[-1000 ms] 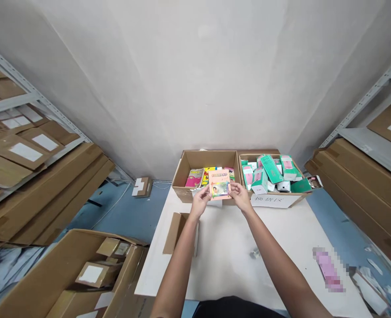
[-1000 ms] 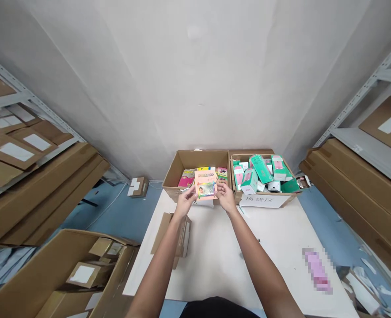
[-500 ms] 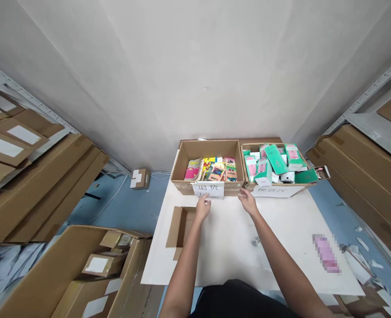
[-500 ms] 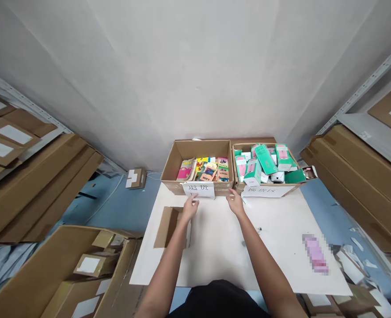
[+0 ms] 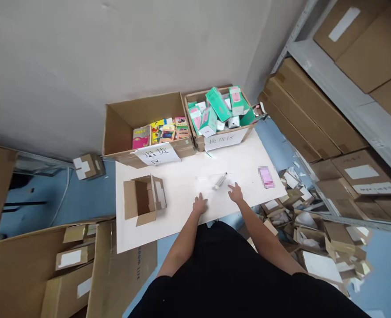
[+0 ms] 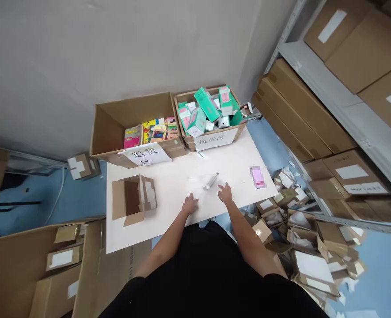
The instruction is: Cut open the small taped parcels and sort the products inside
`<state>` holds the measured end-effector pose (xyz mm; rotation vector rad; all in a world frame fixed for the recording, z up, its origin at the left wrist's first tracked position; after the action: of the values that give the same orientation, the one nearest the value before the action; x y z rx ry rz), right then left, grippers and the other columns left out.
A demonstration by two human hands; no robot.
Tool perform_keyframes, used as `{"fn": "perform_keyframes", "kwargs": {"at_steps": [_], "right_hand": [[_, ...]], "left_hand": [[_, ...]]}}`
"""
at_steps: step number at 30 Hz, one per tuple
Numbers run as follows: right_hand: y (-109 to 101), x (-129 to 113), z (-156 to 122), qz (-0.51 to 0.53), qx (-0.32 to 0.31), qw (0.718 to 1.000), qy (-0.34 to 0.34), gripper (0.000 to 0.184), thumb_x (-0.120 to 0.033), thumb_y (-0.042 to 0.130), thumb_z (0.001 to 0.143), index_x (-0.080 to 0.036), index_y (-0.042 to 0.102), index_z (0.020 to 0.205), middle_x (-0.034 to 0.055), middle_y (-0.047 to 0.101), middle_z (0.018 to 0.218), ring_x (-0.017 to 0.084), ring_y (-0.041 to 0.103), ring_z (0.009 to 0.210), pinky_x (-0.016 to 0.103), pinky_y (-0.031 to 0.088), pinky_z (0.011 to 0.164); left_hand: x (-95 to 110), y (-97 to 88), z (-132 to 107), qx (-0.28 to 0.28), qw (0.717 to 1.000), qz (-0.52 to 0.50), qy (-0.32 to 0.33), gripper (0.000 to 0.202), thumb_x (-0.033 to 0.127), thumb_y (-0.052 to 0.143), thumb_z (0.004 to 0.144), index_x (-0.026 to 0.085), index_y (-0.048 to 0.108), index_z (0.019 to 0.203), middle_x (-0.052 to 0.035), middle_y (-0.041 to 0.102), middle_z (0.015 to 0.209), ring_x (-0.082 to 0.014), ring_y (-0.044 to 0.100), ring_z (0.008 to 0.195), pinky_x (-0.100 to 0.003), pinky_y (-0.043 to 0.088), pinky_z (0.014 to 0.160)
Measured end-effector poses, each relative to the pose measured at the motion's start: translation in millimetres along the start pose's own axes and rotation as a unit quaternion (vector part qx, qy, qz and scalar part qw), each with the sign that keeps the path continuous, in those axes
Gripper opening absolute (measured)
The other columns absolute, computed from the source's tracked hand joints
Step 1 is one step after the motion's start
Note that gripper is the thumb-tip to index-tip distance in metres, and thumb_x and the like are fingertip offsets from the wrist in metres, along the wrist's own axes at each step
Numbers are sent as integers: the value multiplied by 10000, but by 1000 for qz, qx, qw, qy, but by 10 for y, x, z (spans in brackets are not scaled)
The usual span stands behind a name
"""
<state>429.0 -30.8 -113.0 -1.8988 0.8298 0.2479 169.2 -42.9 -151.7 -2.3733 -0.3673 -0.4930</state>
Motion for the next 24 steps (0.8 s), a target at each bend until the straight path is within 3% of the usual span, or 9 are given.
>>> {"fn": "perform_keyframes", "kwargs": {"at_steps": [3,6,8,11,14,16,20,22,24], "right_hand": [[302,281,-194,-39,-81,996,9,695,-209,570,834,-194,605,1527,96,409,1696,392,202,1619,520,326,1235],[469,408,-332,-25,-115,993,28,734,-201,572,848,-148,532,1579,111,298,1743,366,164,1635,495,357,1233],[494,409,-370,22,-108,993,47,717,-221,577,876,-115,518,1583,131,328,1727,320,239,1622,427,342,1254],[479,324,-398,138,-86,984,77,624,-351,571,925,-136,601,1510,144,511,1621,278,468,1511,384,408,1206],[433,143,-453,330,-60,938,90,581,-547,556,925,-171,717,1338,140,716,1381,277,656,1309,411,541,1046],[400,-35,-507,431,-58,896,87,589,-642,581,874,-164,774,1159,136,797,1154,278,729,1143,392,582,932],[307,-492,-586,496,-76,863,57,509,-603,722,697,-154,749,935,84,793,866,249,747,865,339,573,792],[230,-750,-595,509,-62,858,36,508,-534,778,609,-162,718,951,54,780,843,236,731,805,333,562,773],[159,-1039,-599,513,-34,857,19,551,-491,797,564,-175,685,1001,40,772,861,234,722,791,340,560,770]], "left_hand": [[107,277,-78,-9,1000,18,-11,612,226,686,794,212,636,1405,-175,171,1775,-487,121,1620,-692,334,1185],[201,321,-98,10,1000,-1,-14,671,198,688,796,142,583,1456,-238,200,1752,-481,145,1617,-689,275,1217],[260,278,-85,20,1000,-13,-10,701,198,692,799,126,560,1484,-252,270,1727,-462,221,1604,-667,282,1227],[357,161,-82,45,998,-51,2,676,219,662,847,144,557,1511,-214,442,1655,-381,395,1550,-572,332,1250],[501,33,-182,86,989,-112,39,580,229,564,923,212,599,1502,-100,569,1586,-268,447,1533,-475,345,1275],[639,-39,-328,100,968,-207,100,521,227,532,927,236,678,1427,-61,630,1528,-245,428,1547,-474,346,1278],[815,-233,-727,80,910,-348,213,417,223,563,880,240,812,1213,-63,687,1453,-264,424,1550,-488,358,1270],[715,-445,-908,93,906,-348,225,370,234,590,867,250,835,1144,-67,736,1374,-272,536,1466,-486,405,1240],[423,-788,-1076,144,905,-337,213,345,261,600,874,247,837,1123,-73,791,1250,-271,673,1292,-489,480,1174]]}}
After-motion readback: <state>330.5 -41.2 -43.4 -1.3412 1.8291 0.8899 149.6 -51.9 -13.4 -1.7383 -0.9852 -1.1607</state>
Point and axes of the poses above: each hand's wrist, its own z-axis towards the middle knuckle, its own y-axis out of the palm, x = y × z, the point moved 7 cm from there along z, towards the middle knuckle
